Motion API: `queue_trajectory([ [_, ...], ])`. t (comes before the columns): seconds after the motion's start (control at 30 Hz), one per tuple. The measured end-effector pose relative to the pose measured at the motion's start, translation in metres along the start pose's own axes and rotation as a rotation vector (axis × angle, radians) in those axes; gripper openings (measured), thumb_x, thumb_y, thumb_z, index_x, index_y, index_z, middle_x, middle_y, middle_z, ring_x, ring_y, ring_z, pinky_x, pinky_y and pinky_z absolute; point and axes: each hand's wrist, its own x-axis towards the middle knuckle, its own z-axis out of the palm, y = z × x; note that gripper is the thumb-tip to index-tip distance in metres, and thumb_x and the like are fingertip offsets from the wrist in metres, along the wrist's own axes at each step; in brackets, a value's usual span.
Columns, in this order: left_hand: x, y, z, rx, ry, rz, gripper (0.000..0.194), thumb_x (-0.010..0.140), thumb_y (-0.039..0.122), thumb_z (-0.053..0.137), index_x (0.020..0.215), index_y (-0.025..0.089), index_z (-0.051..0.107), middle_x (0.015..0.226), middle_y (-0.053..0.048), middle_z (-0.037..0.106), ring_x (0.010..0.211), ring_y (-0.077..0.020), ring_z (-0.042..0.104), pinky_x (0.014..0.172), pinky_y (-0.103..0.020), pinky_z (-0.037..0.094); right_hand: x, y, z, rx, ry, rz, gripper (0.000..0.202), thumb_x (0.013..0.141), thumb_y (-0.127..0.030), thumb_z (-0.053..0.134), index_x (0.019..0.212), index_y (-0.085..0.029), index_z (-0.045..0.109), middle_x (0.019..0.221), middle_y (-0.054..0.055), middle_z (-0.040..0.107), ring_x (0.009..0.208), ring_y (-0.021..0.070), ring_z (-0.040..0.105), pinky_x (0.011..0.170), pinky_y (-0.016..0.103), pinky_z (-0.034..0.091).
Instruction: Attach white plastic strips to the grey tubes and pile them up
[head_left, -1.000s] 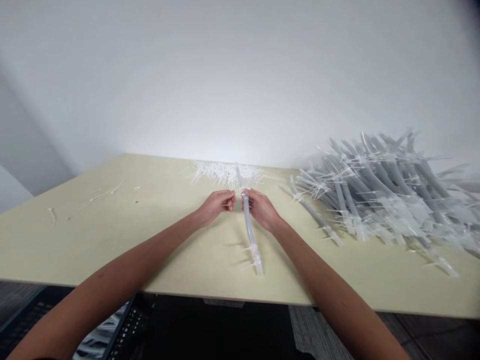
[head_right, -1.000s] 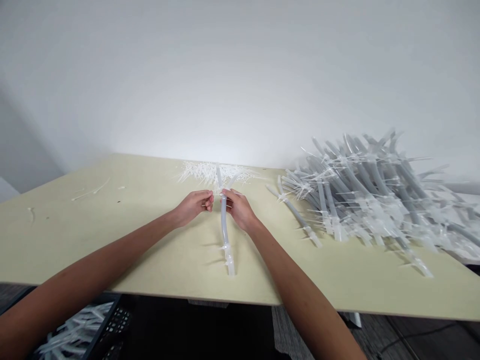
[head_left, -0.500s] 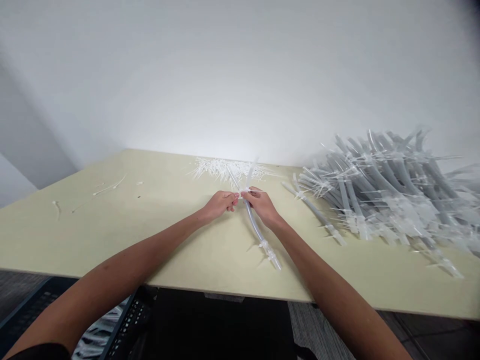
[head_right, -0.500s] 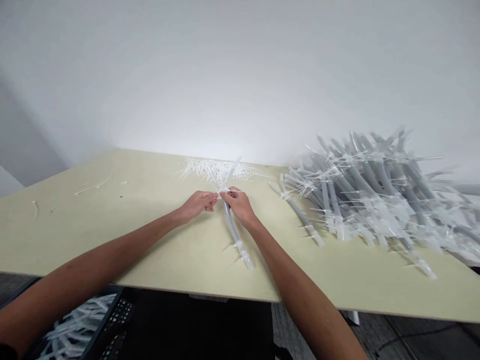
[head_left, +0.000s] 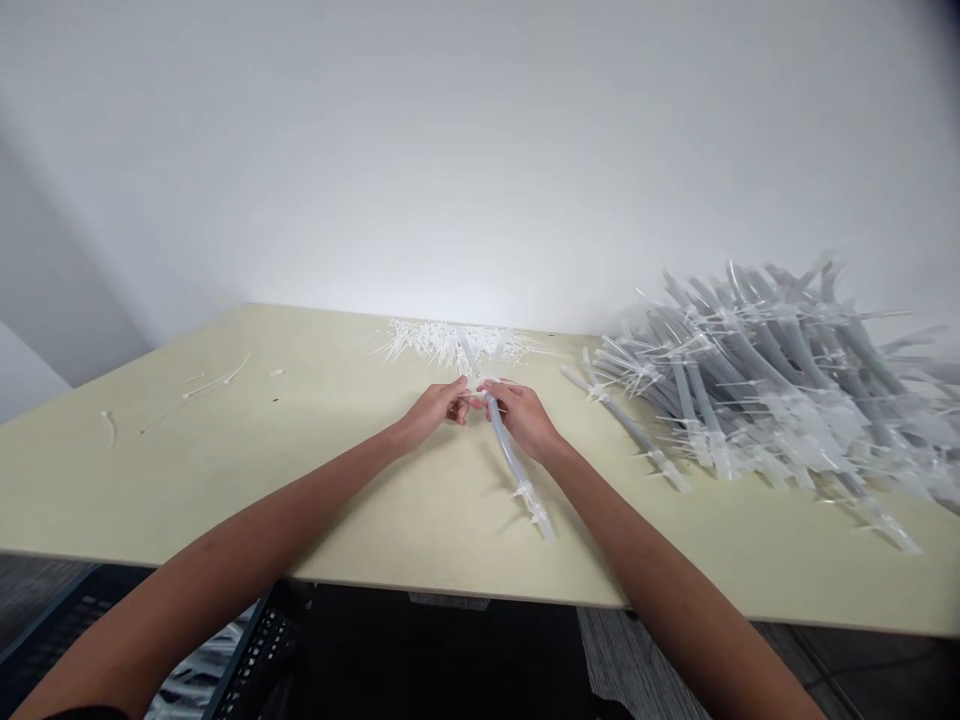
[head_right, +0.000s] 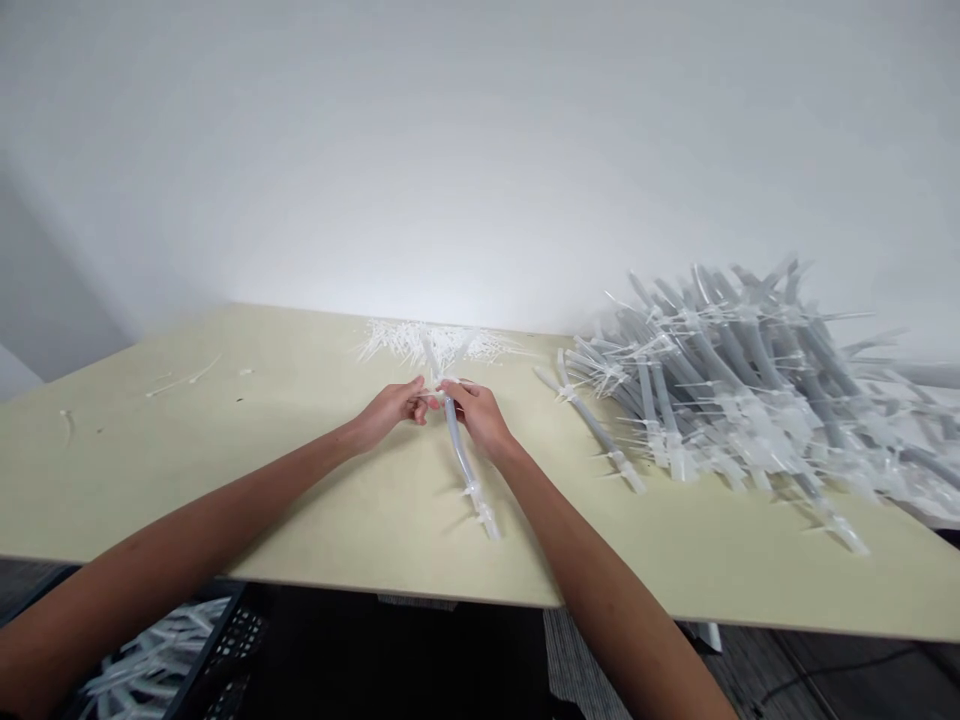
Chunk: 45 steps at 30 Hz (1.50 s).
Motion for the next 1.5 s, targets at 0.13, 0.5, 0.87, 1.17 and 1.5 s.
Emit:
queue_trajectory([
  [0.13,0.001,0.003,-0.006,-0.086,0.019,-0.021,0.061,0.082,0.064,0.034,0.084,0.013,0.065,0.065,-0.003,0.052,0.059,-0.0133,0.05,0.069,-0.033,0.043,-0.003,-0.01,0.001,0.234,0.021,0.098,0.031,0.072,-0.045,0.064,0.086,-0.017,0.068,0.078,0.003,0.058,0.067,0.0121,0.051,0.067,0.028,0.042],
  [0.5,-0.016,0.02,0.025,-0.002,-0.286,-0.059,0.04,0.079,0.051,0.053,0.083,0.012,0.061,0.079,-0.007,0.06,0.072,-0.0144,0.055,0.071,-0.03,0.042,0.001,-0.015,-0.006,0.62,-0.012,0.109,0.025,0.079,-0.042,0.06,0.092,-0.021,0.062,0.076,-0.003,0.06,0.061,0.0069,0.053,0.061,0.019,0.049],
  [0.87,-0.032,0.071,0.071,-0.414,-0.178,-0.041,0.03,0.08,0.039,0.057,0.091,0.011,0.059,0.074,-0.003,0.053,0.06,-0.0081,0.049,0.056,-0.023,0.038,-0.013,-0.049,0.013,0.572,-0.103,0.395,0.041,0.076,-0.057,0.054,0.101,-0.024,0.057,0.051,-0.007,0.056,0.026,0.0089,0.045,0.024,0.02,0.036],
  [1.17,-0.054,0.125,0.081,-0.563,-0.181,-0.04,0.018,0.082,0.029,0.054,0.085,0.013,0.061,0.075,-0.003,0.053,0.062,-0.0081,0.048,0.06,-0.023,0.042,-0.039,-0.115,0.045,0.526,0.045,0.315,0.03,0.08,-0.048,0.055,0.083,-0.019,0.061,0.04,-0.007,0.043,0.029,0.0063,0.038,0.028,0.017,0.032],
  [1.5,-0.055,0.132,0.036,-0.163,0.089,0.113,0.039,0.08,0.044,0.051,0.105,0.015,0.059,0.107,-0.013,0.06,0.092,-0.0214,0.058,0.081,-0.036,0.043,-0.05,-0.112,0.028,0.177,0.279,-0.334,0.024,0.071,-0.037,0.068,0.082,-0.016,0.067,0.075,0.002,0.062,0.07,0.0117,0.056,0.071,0.026,0.047],
])
